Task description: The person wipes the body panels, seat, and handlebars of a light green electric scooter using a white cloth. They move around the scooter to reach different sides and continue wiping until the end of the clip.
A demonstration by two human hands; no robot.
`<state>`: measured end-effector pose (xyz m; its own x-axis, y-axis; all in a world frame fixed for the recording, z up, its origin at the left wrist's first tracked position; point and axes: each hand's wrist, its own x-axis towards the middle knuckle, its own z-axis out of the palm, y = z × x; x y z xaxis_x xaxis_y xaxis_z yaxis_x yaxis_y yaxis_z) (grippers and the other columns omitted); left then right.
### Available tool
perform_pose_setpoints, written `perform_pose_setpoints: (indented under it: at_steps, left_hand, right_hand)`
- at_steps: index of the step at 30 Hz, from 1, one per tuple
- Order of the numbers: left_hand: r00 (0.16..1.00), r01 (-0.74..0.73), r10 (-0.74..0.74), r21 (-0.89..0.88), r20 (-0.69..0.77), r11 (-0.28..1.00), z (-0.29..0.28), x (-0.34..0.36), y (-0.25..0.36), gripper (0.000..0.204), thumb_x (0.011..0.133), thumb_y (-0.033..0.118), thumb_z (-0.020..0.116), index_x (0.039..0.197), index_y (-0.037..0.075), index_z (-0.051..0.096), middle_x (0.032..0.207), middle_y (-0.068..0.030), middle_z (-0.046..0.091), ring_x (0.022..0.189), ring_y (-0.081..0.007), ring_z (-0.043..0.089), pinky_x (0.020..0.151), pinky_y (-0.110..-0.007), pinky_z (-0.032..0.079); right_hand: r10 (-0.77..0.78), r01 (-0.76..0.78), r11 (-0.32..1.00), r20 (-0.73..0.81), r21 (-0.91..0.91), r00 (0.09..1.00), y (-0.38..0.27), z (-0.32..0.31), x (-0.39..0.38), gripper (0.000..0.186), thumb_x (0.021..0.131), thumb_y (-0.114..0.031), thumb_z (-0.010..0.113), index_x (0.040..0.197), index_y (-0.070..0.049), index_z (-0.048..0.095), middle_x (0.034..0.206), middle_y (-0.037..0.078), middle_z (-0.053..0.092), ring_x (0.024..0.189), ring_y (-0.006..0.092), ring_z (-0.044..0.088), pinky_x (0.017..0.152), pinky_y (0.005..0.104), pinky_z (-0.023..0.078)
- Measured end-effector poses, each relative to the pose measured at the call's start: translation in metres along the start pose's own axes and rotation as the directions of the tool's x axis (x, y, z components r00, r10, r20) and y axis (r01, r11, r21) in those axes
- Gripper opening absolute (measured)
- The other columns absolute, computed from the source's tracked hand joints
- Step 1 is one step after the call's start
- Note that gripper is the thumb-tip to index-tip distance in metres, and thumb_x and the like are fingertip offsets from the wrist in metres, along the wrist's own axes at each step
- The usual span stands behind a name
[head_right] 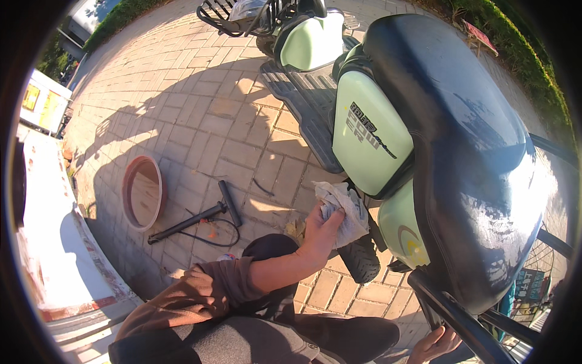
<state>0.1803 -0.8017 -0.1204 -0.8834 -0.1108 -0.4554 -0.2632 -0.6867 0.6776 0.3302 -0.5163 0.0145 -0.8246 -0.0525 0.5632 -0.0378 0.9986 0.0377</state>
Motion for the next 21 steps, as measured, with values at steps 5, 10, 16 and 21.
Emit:
perform_pose_setpoints:
  at_steps: [5, 10, 16, 21]
  left_hand:
    - [0.983, -0.059, 0.104, 0.283, -0.149, 0.957, -0.015, 0.024, 0.0, 0.033, 0.096, 0.011, 0.062, 0.126, -0.002, 0.056, 0.112, -0.0107, 0.068, 0.102, -0.0189, 0.066, 0.09, -0.034, 0.053]
    - [0.965, -0.06, 0.169, 0.455, -0.203, 0.888, -0.026, 0.054, 0.004, 0.038, 0.093, 0.015, 0.064, 0.126, -0.003, 0.055, 0.111, -0.0204, 0.07, 0.106, -0.0333, 0.069, 0.091, -0.042, 0.052]
    - [0.938, 0.116, 0.175, 0.747, -0.299, 0.654, -0.033, 0.047, 0.025, 0.046, 0.091, 0.023, 0.068, 0.126, -0.004, 0.053, 0.112, -0.0326, 0.067, 0.109, -0.0496, 0.064, 0.09, -0.052, 0.049]
    - [0.961, 0.146, 0.073, 0.718, -0.265, 0.681, -0.038, 0.01, 0.059, 0.051, 0.092, 0.024, 0.068, 0.13, -0.007, 0.051, 0.112, -0.033, 0.067, 0.111, -0.05, 0.064, 0.092, -0.051, 0.049]
  right_hand:
    - [0.312, -0.308, 0.949, 0.335, -0.067, 0.889, 0.001, -0.022, -0.017, 0.043, 0.108, -0.025, 0.044, 0.13, 0.008, 0.062, 0.136, 0.032, 0.058, 0.124, 0.0518, 0.051, 0.111, 0.0582, 0.034]
    - [0.263, -0.225, 0.965, 0.436, -0.137, 0.86, 0.001, -0.032, -0.019, 0.045, 0.111, -0.024, 0.042, 0.14, 0.007, 0.055, 0.145, 0.032, 0.052, 0.136, 0.0521, 0.043, 0.118, 0.0571, 0.027]
    - [0.358, -0.341, 0.928, 0.615, -0.15, 0.703, -0.018, -0.046, 0.006, 0.052, 0.112, -0.03, 0.034, 0.146, 0.006, 0.049, 0.157, 0.033, 0.037, 0.147, 0.0517, 0.029, 0.123, 0.0566, 0.018]
    - [0.142, -0.128, 0.989, 0.694, -0.073, 0.706, -0.031, -0.064, 0.037, 0.05, 0.112, -0.027, 0.029, 0.146, 0.005, 0.048, 0.15, 0.028, 0.049, 0.142, 0.0462, 0.038, 0.122, 0.0549, 0.02]
